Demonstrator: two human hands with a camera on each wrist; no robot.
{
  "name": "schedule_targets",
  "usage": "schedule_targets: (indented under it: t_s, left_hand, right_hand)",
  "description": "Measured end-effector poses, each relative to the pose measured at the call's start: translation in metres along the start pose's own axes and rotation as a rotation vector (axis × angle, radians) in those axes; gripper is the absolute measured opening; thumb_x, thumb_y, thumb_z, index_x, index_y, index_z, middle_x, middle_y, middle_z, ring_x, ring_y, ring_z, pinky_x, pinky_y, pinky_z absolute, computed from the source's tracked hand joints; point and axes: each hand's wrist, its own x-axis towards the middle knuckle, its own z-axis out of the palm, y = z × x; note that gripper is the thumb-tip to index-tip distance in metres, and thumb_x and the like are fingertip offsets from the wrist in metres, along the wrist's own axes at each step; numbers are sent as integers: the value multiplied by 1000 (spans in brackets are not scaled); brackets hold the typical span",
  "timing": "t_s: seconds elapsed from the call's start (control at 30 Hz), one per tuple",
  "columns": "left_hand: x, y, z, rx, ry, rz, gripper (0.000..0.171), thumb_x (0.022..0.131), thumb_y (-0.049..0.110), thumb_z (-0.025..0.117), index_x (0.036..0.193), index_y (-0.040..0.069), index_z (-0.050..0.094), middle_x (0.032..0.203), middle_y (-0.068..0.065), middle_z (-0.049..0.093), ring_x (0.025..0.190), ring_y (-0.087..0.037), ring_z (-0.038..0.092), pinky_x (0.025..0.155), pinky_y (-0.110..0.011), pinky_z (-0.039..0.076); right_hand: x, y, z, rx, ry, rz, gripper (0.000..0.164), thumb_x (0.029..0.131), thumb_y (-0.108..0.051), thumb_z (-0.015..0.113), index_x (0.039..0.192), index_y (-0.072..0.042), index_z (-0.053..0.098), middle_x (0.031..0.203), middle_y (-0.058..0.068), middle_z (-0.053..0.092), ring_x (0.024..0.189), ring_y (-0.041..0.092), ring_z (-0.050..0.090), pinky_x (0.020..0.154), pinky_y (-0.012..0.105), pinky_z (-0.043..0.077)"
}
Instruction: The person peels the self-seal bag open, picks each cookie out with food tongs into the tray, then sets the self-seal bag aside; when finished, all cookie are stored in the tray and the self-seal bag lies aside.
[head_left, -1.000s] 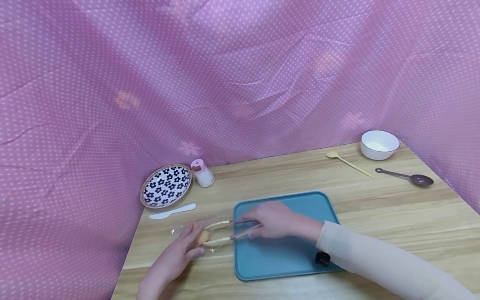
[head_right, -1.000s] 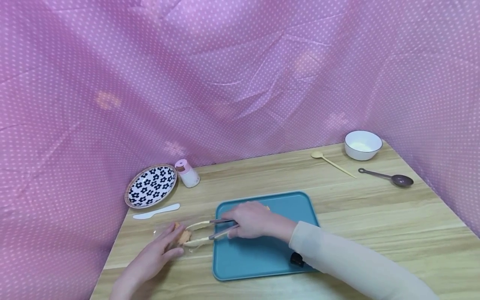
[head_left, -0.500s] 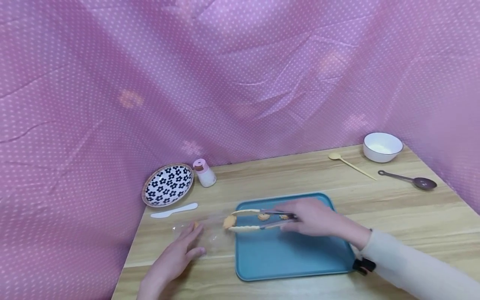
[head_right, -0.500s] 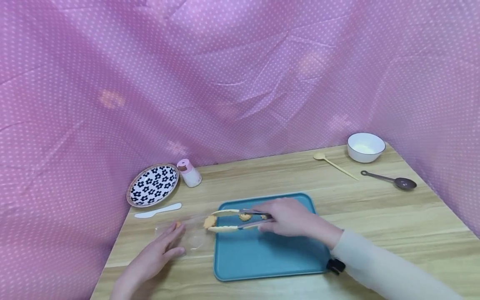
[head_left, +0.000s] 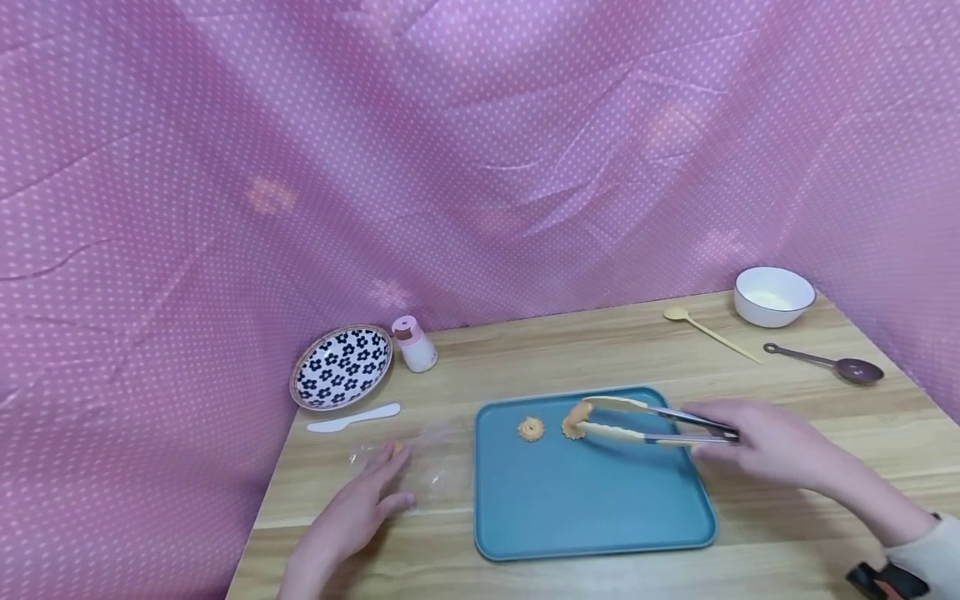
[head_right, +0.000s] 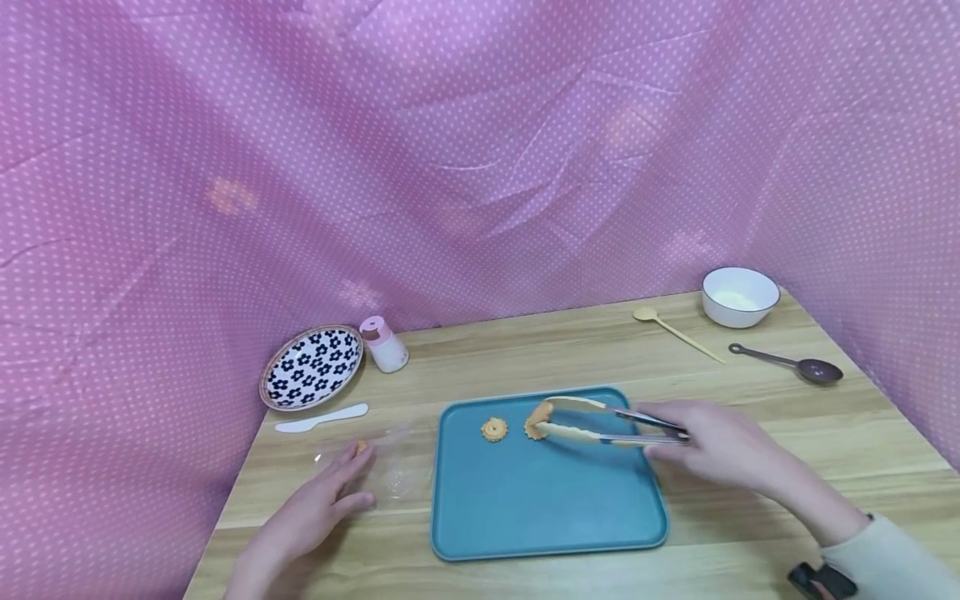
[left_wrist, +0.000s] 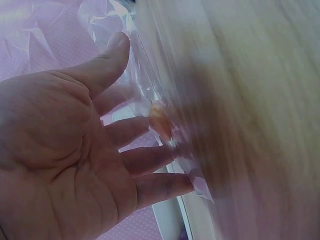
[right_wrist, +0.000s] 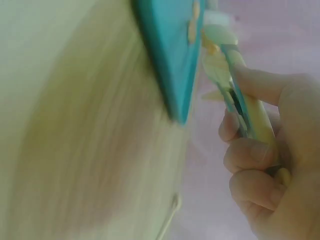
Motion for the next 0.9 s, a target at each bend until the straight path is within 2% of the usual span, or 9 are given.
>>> schedule_targets:
  t_s: [0.03,0.17,0.3,0.4,0.47,0.57,0.67,0.83,0.9]
  left_hand:
    - [0,0,0,0,2,-1,71,97,40,64,159,26,33,171,-12,19,158,-36,20,127,-62,22]
    - [-1,-2,0,2,1,-8,71,97,41,64,159,26,33,171,-12,19,158,-36,20,127,-62,22]
    - [-3,-3,-1,12,7,-17,72,97,42,65,159,29,32,171,-11,20,158,-36,22,126,-62,24]
    - [-4,-4,-2,13,19,-17,72,97,42,65,159,28,32,171,-10,21,157,-37,23,126,-62,24]
    - [-5,-5,-1,11,22,-20,71,97,41,64,159,27,32,171,-9,21,157,-36,23,126,-62,24]
    - [-7,-7,1,19,17,-24,70,97,40,64,159,24,34,170,-8,23,157,-34,24,127,-60,24]
    - [-8,-7,3,25,15,-25,71,97,40,65,158,24,35,170,-7,24,157,-33,25,128,-58,24]
    - [-5,-6,4,14,38,-12,72,96,41,66,158,23,35,170,-7,26,157,-33,26,128,-57,23]
    - [-3,-5,4,15,41,-10,72,96,42,66,158,23,35,170,-7,26,157,-33,26,128,-57,23]
  right_hand:
    - [-5,6,-1,-26,24,-2,54,86,-54,75,131,-26,68,112,-11,75,93,0,63,72,28,55]
    - [-19,23,-1,-67,91,-12,51,82,-49,81,127,-28,70,110,-11,77,94,3,67,72,31,57]
    - [-22,31,3,-80,101,-35,52,81,-47,82,127,-25,71,109,-9,78,95,6,70,74,33,59]
    - [-22,32,4,-82,97,-31,53,80,-48,83,127,-25,70,108,-11,77,92,1,67,71,30,57]
    - [-22,32,3,-75,97,-32,54,79,-47,84,127,-26,70,98,-16,73,84,-4,60,65,25,50]
    - [-23,27,2,-47,99,-34,56,79,-45,85,129,-28,68,80,-25,59,71,-9,47,58,18,38]
    - [-21,19,1,2,93,-43,55,80,-44,84,130,-27,67,71,-26,45,63,-10,38,55,16,30]
    - [1,-7,1,32,55,-59,55,84,-49,79,132,-28,66,75,-25,48,65,-9,41,56,15,33]
    - [15,-21,3,23,12,-67,55,85,-55,75,134,-32,65,80,-24,54,69,-8,45,59,15,35]
